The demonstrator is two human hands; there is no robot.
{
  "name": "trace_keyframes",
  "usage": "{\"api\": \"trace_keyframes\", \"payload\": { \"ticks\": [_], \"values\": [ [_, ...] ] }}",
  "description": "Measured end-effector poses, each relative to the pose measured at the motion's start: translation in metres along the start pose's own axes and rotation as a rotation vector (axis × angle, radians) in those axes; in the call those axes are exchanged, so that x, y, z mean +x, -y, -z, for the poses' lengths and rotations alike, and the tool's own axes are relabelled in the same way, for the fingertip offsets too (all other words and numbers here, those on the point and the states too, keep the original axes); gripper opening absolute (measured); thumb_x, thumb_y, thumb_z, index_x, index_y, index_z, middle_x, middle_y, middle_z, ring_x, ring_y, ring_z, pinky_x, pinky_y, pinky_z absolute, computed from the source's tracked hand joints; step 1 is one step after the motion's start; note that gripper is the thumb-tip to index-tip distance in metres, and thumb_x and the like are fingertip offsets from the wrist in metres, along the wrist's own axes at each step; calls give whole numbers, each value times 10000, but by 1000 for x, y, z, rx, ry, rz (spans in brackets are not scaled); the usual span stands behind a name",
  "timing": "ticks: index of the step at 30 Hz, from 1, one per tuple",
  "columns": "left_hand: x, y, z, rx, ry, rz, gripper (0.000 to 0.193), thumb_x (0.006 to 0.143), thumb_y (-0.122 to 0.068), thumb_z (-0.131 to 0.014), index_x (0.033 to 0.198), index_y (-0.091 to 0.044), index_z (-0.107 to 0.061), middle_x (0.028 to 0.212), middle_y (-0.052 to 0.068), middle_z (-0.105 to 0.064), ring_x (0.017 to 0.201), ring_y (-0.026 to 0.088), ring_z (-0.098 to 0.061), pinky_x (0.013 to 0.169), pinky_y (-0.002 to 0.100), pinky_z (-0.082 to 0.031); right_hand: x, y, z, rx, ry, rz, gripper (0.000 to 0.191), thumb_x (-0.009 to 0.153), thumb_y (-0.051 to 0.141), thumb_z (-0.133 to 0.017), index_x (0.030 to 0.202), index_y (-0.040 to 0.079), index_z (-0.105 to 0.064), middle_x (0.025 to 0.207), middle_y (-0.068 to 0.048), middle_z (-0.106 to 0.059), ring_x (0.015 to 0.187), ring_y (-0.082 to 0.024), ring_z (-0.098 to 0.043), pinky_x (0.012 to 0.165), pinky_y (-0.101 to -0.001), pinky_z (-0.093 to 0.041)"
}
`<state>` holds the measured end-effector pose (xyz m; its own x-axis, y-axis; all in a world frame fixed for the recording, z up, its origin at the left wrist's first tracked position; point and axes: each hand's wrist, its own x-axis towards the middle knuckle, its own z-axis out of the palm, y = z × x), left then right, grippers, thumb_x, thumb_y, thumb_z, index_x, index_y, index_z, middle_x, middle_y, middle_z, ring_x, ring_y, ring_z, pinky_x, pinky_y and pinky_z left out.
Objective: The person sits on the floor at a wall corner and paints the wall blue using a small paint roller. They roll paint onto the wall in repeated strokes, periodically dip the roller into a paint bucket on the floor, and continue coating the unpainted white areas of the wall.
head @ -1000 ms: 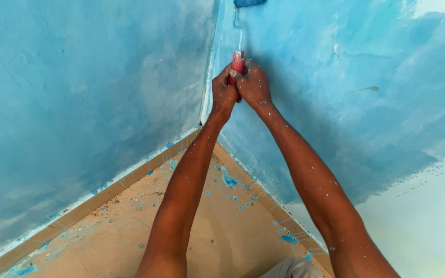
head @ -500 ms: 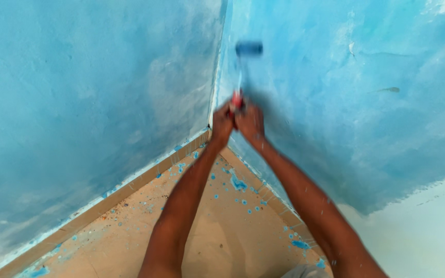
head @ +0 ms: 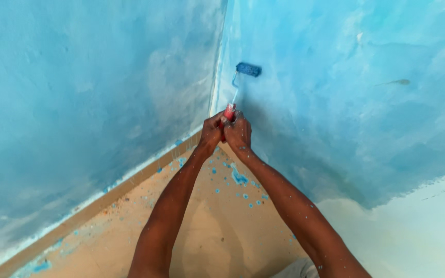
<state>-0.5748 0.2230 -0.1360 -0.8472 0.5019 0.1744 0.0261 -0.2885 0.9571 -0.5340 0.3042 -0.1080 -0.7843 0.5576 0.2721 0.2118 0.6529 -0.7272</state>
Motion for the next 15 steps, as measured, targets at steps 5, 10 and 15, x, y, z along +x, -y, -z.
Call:
{"api": "trace_keyframes", "payload": {
  "ticks": [5, 10, 15],
  "values": [
    [29, -15, -6, -51, -16, -13, 396, 1016, -58, -513, 1385, -123, -642, 985, 104, -705, 743, 129, -623, 559, 275, -521, 31, 13, 19, 64, 32, 44, 271, 905, 274, -706, 1064, 54, -720, 967, -178, -761, 868, -320, -760, 815, -446, -574],
    [33, -6, -29, -80, -111, 1, 445, 962, -47, -481, 1367, -120, -648, 989, 52, -749, 721, 79, -660, 563, 236, -564, 46, 7, 40, -40, 40, 123, 286, 854, 273, -759, 1002, 30, -733, 947, -204, -752, 883, -362, -738, 801, -472, -561],
    [-52, 77, -61, -199, -168, 200, 351, 1035, -161, -559, 1356, -78, -674, 954, 62, -724, 688, 95, -632, 514, 262, -524, -36, -71, 36, -190, 153, 2, 356, 869, 331, -729, 1094, 58, -694, 1010, -244, -719, 949, -441, -693, 846, -515, -541]
  ]
}}
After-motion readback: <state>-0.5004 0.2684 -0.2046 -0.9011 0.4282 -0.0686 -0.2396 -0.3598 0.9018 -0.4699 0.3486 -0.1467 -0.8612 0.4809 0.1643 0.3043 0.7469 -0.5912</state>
